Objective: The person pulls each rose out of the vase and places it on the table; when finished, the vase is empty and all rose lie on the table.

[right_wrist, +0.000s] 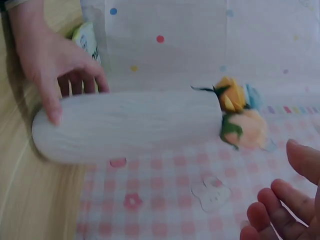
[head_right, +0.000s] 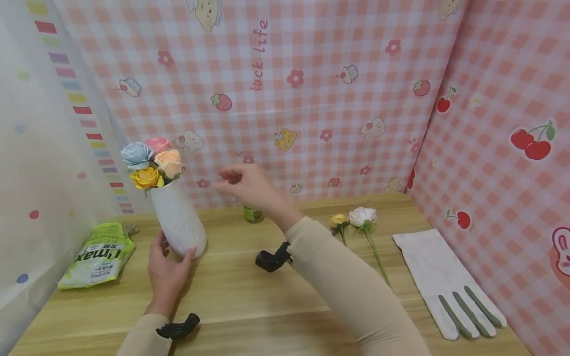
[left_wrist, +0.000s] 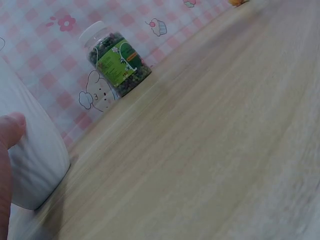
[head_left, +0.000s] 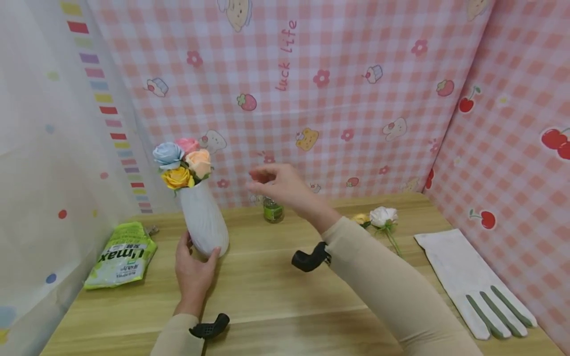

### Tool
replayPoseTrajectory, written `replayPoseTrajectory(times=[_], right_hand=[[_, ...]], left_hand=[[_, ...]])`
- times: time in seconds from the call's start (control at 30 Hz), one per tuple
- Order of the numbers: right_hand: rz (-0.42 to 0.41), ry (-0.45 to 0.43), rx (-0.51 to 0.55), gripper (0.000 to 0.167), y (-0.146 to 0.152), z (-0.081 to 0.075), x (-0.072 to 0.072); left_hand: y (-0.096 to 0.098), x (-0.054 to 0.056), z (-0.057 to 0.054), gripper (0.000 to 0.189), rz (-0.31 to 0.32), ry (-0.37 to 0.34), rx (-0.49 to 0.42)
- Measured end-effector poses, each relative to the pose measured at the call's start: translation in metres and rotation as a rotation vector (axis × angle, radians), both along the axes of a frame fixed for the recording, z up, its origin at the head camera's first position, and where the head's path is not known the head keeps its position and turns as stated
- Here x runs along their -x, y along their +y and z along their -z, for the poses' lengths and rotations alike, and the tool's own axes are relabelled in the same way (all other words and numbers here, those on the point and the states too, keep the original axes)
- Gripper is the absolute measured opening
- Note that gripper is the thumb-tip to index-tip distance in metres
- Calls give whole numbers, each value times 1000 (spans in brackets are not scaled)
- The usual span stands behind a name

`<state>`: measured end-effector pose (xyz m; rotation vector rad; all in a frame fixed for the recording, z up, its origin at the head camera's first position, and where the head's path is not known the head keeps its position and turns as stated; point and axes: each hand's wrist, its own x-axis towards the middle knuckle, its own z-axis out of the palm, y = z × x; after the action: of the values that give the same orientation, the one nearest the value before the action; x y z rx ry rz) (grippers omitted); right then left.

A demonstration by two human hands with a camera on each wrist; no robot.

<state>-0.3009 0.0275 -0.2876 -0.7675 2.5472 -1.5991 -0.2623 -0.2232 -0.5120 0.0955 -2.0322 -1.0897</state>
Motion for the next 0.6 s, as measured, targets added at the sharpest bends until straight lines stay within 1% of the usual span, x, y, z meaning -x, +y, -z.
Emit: replayPoseTrajectory(times=[0.1, 0.2, 0.3, 0.47, 0.6], right_hand=[[-10, -12, 17, 49, -29, -2, 5], [-21, -28, 60, 55, -56, 0, 11], [-26, -39, 80, 56, -76, 2, 13], [-5, -60, 93, 58, -95, 1, 13], [44, -87, 116, 57, -101, 0, 15]], left_hand=[[1, -1, -1, 84, -3, -7, 2], [-1, -1, 0, 84, -10, -17, -2], [-1, -1, 1, 84, -7, -24, -14], [0, -2, 1, 83, 7, -10, -23], [0, -1, 0, 83, 22, 7, -24]])
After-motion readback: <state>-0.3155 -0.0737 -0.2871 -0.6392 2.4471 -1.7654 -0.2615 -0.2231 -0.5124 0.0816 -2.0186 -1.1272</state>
